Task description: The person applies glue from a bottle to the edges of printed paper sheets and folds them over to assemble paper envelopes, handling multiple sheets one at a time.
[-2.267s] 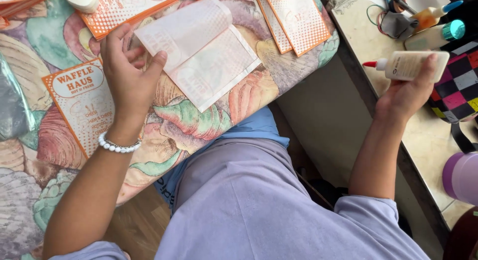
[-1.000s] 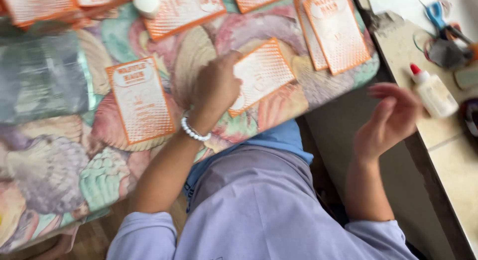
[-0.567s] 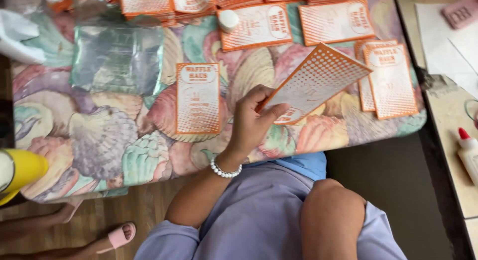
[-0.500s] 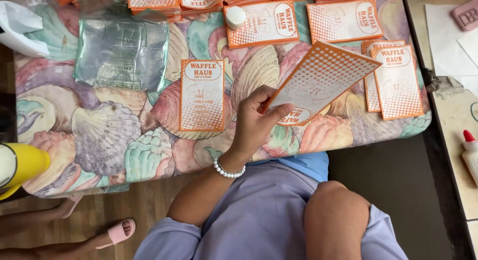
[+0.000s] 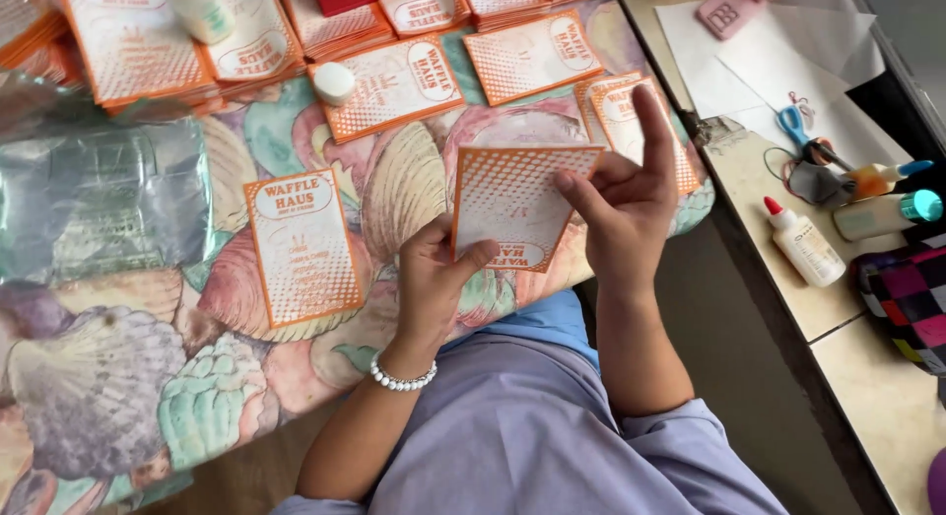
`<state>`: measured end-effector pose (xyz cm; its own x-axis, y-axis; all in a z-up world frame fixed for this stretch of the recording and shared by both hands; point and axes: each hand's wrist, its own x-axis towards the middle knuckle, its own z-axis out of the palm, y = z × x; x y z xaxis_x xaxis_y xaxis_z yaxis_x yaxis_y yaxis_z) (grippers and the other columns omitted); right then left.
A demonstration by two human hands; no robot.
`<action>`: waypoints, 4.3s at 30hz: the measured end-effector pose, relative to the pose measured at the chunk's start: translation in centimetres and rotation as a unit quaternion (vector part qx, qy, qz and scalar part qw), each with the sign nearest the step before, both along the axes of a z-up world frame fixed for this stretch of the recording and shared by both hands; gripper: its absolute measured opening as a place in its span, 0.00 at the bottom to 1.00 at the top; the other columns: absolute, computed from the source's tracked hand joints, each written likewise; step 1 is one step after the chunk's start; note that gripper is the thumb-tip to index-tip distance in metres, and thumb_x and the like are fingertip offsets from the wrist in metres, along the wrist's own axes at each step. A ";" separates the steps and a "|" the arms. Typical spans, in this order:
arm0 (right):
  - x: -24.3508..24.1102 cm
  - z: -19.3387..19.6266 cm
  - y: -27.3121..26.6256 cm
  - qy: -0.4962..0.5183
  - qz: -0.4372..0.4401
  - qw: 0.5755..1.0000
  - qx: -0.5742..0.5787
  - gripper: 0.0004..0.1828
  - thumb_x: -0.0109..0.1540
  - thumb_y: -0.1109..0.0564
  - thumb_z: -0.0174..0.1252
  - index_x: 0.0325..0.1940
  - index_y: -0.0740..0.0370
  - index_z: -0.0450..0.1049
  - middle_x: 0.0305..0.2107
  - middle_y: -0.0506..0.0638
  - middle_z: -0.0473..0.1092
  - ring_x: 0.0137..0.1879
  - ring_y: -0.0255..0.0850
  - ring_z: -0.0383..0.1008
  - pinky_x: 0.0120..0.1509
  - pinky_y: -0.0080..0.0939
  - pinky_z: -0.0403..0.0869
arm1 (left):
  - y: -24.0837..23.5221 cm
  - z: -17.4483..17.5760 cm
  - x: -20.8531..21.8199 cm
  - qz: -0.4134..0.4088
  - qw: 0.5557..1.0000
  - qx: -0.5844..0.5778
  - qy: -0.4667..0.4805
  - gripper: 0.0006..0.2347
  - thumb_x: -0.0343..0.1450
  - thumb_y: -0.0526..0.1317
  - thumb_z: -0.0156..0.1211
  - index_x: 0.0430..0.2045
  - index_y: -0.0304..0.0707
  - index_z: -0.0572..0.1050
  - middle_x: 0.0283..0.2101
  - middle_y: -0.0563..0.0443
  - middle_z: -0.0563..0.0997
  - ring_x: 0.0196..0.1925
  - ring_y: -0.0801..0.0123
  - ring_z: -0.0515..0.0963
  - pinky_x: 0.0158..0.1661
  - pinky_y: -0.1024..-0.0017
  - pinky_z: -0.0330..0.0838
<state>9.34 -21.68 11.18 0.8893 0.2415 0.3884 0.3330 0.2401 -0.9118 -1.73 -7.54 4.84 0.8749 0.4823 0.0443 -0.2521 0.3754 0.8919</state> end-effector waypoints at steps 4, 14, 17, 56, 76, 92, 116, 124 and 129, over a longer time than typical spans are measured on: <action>0.3 0.1 -0.1 0.002 0.001 1.000 -0.007 0.44 0.61 0.68 0.70 0.77 0.62 0.55 0.68 0.56 0.67 0.46 0.37 0.79 0.51 0.36 0.81 | 1.9 2.6 0.9 0.028 0.989 0.145 -0.003 0.25 0.60 0.43 0.77 0.48 0.32 0.75 0.49 0.47 0.81 0.53 0.66 0.79 0.56 0.70 0.76; 0.6 -0.5 0.3 -0.021 0.015 1.000 0.007 0.42 0.62 0.70 0.69 0.76 0.64 0.56 0.44 0.63 0.78 0.51 0.43 0.81 0.55 0.33 0.79 | 2.4 6.3 2.7 0.112 0.970 0.215 -0.017 0.07 0.71 0.40 0.67 0.36 0.36 0.82 0.35 0.52 0.86 0.37 0.78 0.84 0.41 0.81 0.78; 1.5 -1.4 0.1 -0.036 0.021 0.999 0.027 0.39 0.61 0.71 0.69 0.74 0.66 0.60 0.38 0.63 0.78 0.44 0.43 0.81 0.53 0.38 0.80 | 2.7 5.9 2.3 0.108 0.971 0.210 -0.033 0.05 0.71 0.37 0.68 0.35 0.36 0.82 0.31 0.50 0.86 0.39 0.78 0.83 0.44 0.77 0.78; 1.9 1.6 -0.3 -0.257 0.171 0.904 -0.295 0.39 0.61 0.64 0.67 0.76 0.60 0.61 0.33 0.55 0.79 0.42 0.50 0.82 0.53 0.47 0.75 | 8.6 6.5 -0.7 0.070 0.972 0.204 -0.094 0.19 0.70 0.45 0.70 0.50 0.34 0.76 0.42 0.40 0.84 0.46 0.65 0.83 0.51 0.66 0.76; 2.2 -1.0 -1.0 -0.024 0.011 0.998 0.059 0.36 0.62 0.68 0.69 0.72 0.67 0.63 0.39 0.66 0.78 0.47 0.44 0.82 0.54 0.37 0.80 | 6.0 6.5 -0.5 0.154 0.966 0.208 -0.025 0.05 0.73 0.35 0.68 0.36 0.33 0.80 0.33 0.51 0.84 0.35 0.79 0.80 0.39 0.84 0.71; 6.1 -2.5 -0.1 -0.056 0.032 0.997 -0.049 0.16 0.61 0.69 0.72 0.51 0.68 0.78 0.30 0.58 0.77 0.33 0.33 0.76 0.41 0.30 0.76 | 8.2 3.9 1.0 0.088 0.963 0.254 -0.003 0.06 0.73 0.33 0.67 0.40 0.30 0.79 0.33 0.43 0.85 0.37 0.74 0.81 0.43 0.75 0.77; 7.0 -8.5 0.2 -0.337 0.111 0.739 -0.573 0.29 0.73 0.32 0.36 0.71 0.37 0.71 0.75 0.61 0.52 0.79 0.66 0.45 0.78 0.65 0.51 | 7.5 -2.5 -1.2 -0.155 0.581 0.778 0.183 0.34 0.79 0.63 0.26 0.71 0.31 0.59 0.76 0.35 0.56 0.79 0.51 0.52 0.71 0.39 0.22; 9.6 -9.3 -2.8 -0.342 0.033 0.701 -0.625 0.28 0.74 0.31 0.38 0.72 0.35 0.71 0.76 0.61 0.53 0.80 0.63 0.46 0.80 0.62 0.49 | 7.3 -1.3 -0.9 -0.197 0.576 0.764 0.214 0.34 0.79 0.63 0.24 0.71 0.34 0.57 0.77 0.37 0.53 0.79 0.55 0.48 0.71 0.41 0.18; 6.2 -9.7 1.1 -0.297 0.063 0.739 -0.601 0.33 0.71 0.27 0.34 0.76 0.35 0.64 0.77 0.60 0.43 0.82 0.61 0.36 0.81 0.62 0.39 | 7.1 -1.7 -0.8 -0.185 0.576 0.768 0.210 0.34 0.79 0.62 0.26 0.72 0.32 0.56 0.77 0.36 0.52 0.80 0.53 0.46 0.72 0.42 0.20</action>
<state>15.54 -20.56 1.53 0.5883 0.7966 0.1391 0.8051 -0.5609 -0.1931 -2.54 -0.41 3.09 0.9943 -0.0677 -0.0827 -0.0504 -0.9792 0.1966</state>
